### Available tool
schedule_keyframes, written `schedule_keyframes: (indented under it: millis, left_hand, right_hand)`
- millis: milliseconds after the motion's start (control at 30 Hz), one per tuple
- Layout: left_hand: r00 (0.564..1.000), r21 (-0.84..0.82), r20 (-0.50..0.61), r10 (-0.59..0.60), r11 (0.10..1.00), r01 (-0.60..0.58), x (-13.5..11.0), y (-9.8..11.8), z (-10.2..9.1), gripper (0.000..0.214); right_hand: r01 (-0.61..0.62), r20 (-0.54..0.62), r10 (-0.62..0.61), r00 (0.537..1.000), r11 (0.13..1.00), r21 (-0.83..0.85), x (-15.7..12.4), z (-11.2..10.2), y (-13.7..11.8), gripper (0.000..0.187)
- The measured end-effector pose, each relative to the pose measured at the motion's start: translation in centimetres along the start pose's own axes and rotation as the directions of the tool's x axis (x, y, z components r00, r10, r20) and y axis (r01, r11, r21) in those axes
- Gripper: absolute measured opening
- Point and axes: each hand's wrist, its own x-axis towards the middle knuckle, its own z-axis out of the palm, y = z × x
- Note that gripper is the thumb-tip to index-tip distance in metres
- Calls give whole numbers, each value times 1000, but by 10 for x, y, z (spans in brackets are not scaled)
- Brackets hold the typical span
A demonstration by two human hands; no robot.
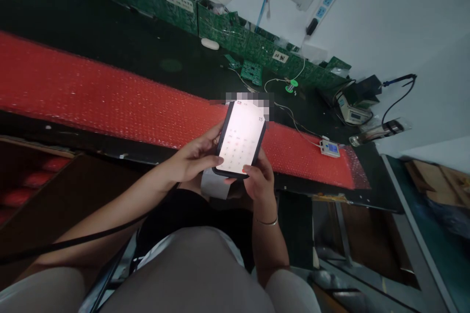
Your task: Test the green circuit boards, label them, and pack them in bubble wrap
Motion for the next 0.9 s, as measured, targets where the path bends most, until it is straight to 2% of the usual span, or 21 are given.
schedule_keyframes:
  millis: [133, 300, 400, 500, 700, 800, 900]
  left_hand:
    - [1000, 10, 6, -11, 1000, 11, -1, -1, 0, 70]
    - [1000, 35, -20, 10, 999, -9, -2, -2, 5, 71]
    - [999, 55, -48, -3, 998, 6, -3, -3, 8, 76]
    - [1000, 67, -25, -14, 998, 16, -3, -5, 9, 83]
    - [998, 76, -54, -16, 997, 20, -2, -6, 5, 77]
    - [997, 68, -77, -10, 998, 15, -2, -6, 4, 77]
    - [999, 46, -48, -5, 999, 7, -1, -5, 6, 72]
  right_hand:
    - [39, -46, -41, 998, 999, -39, 0, 0, 2, 41]
    - [45, -32, -49, 998, 992, -113, -3, 0, 5, 49]
    - [10, -86, -26, 996, 984, -181, -3, 2, 7, 53]
    - [-12, -145, -19, 989, 979, -205, -2, 3, 9, 55]
    - [25, 1, -25, 1000, 978, -209, -4, 0, 2, 61]
    - [21, 2, -21, 1000, 979, -200, -4, 1, -1, 59]
    - [3, -7, -5, 1000, 979, -203, -4, 4, -1, 61]
